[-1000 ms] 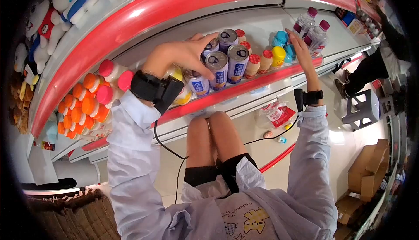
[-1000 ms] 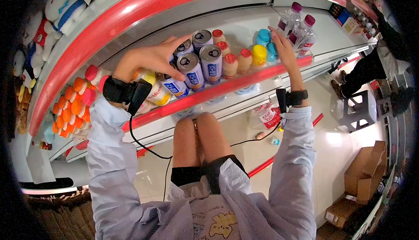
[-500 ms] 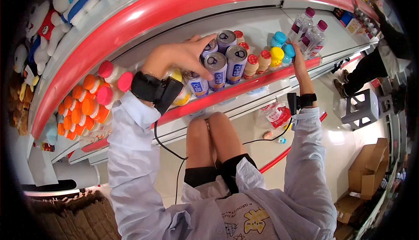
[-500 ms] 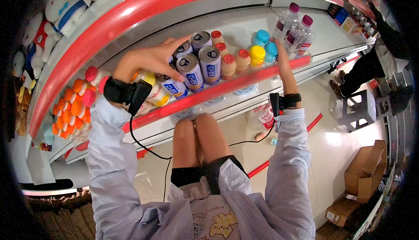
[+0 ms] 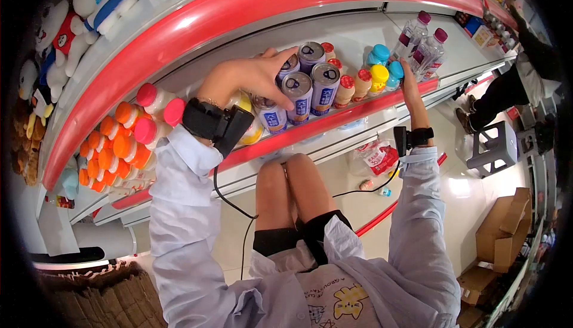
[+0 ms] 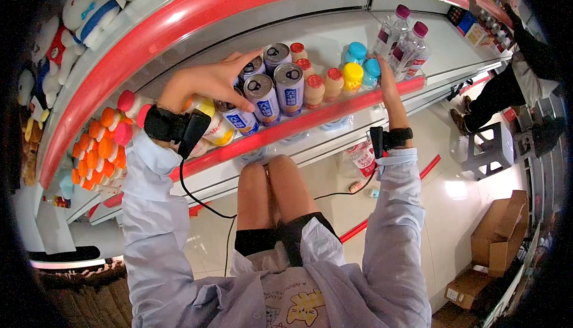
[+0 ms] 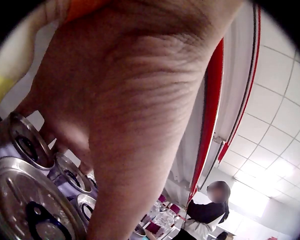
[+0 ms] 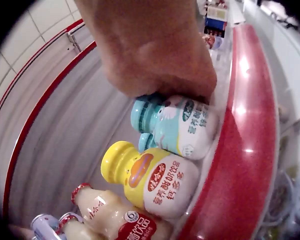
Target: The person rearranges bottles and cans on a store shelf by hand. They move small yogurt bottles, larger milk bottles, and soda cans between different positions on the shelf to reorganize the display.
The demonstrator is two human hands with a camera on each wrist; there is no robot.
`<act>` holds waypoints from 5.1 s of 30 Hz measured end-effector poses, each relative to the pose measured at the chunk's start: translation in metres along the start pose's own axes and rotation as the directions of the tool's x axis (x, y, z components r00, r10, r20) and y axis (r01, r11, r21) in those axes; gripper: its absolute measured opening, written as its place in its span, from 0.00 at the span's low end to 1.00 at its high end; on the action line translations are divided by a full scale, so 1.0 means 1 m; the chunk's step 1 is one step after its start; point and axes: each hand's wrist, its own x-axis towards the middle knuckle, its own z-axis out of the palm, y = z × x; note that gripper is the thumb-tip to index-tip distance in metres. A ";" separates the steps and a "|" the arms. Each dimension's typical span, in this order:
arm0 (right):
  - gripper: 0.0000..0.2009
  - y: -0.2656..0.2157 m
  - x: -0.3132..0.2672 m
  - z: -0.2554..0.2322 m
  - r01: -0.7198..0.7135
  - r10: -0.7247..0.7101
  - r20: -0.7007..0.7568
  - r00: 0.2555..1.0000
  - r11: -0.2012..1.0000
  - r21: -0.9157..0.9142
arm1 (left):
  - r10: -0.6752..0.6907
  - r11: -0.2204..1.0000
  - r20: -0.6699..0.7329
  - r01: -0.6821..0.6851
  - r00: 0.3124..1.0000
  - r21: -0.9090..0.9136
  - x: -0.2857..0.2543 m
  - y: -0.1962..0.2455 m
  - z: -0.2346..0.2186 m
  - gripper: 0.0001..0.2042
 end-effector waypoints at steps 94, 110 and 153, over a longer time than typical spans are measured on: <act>0.24 -0.044 -0.003 0.010 0.442 -0.660 0.069 0.748 0.418 -0.793 | 0.017 0.999 0.001 -0.017 1.000 -0.037 0.001 -0.004 0.001 0.60; 0.23 -0.076 0.000 0.064 0.589 -0.668 0.097 0.738 0.567 -0.575 | -0.001 0.999 0.002 0.001 1.000 -0.039 -0.001 -0.003 0.002 0.59; 0.39 -0.006 0.080 0.051 0.333 -0.174 0.349 0.921 0.816 -0.472 | -0.016 0.999 -0.008 0.016 1.000 -0.046 -0.005 0.003 0.001 0.59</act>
